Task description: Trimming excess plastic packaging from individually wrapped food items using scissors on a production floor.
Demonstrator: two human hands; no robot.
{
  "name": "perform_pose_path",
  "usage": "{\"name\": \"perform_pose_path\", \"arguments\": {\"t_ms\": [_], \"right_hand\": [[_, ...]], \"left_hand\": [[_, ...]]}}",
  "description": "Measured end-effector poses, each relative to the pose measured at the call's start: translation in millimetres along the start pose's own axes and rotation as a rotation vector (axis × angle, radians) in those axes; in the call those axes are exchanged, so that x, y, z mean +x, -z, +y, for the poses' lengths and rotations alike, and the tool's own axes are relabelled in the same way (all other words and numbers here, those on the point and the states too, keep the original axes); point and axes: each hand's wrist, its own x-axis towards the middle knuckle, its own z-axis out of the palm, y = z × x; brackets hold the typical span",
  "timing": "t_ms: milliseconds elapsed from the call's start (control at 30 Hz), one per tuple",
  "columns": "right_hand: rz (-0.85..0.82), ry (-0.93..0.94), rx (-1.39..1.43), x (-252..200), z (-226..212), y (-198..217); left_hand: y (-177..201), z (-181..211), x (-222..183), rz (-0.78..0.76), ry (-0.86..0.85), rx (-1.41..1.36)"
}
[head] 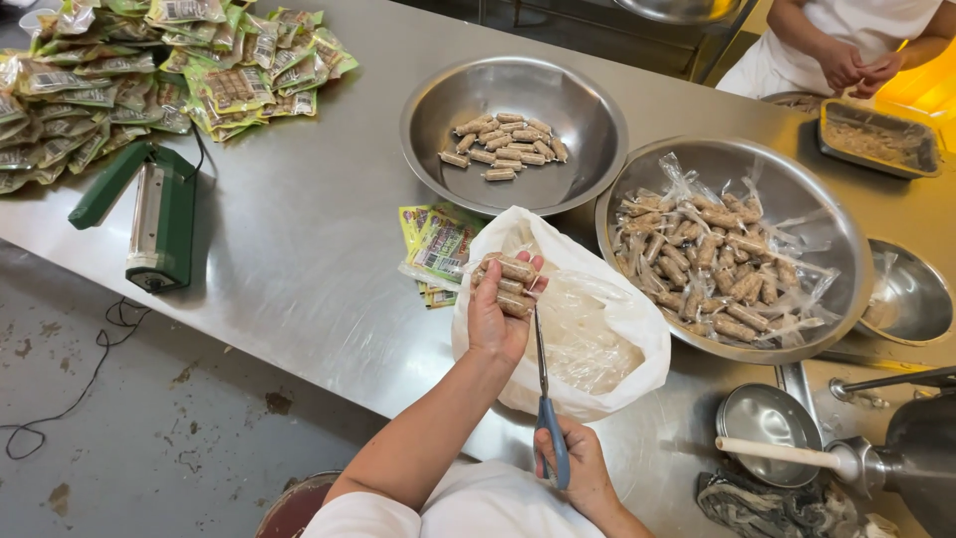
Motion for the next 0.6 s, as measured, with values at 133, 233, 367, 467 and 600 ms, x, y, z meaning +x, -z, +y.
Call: {"name": "perform_pose_path", "arguments": {"t_ms": [133, 233, 367, 467, 600], "right_hand": [[-0.027, -0.032, 0.056, 5, -7, -1], [-0.017, -0.010, 0.032, 10, -5, -1], [0.058, -0.001, -0.007, 17, -1, -1], [0.066, 0.025, 0.000, 23, 0, -1], [0.089, -0.001, -0.001, 24, 5, 1]], "left_hand": [[-3, -4, 1, -0.008, 0.053, -0.023], [0, -12, 0, -0.012, 0.073, -0.022], [5, -24, -1, -0.006, 0.115, -0.038], [0, -24, 0, 0.016, 0.118, -0.027], [0, -23, 6, 0.026, 0.126, -0.033]]}}
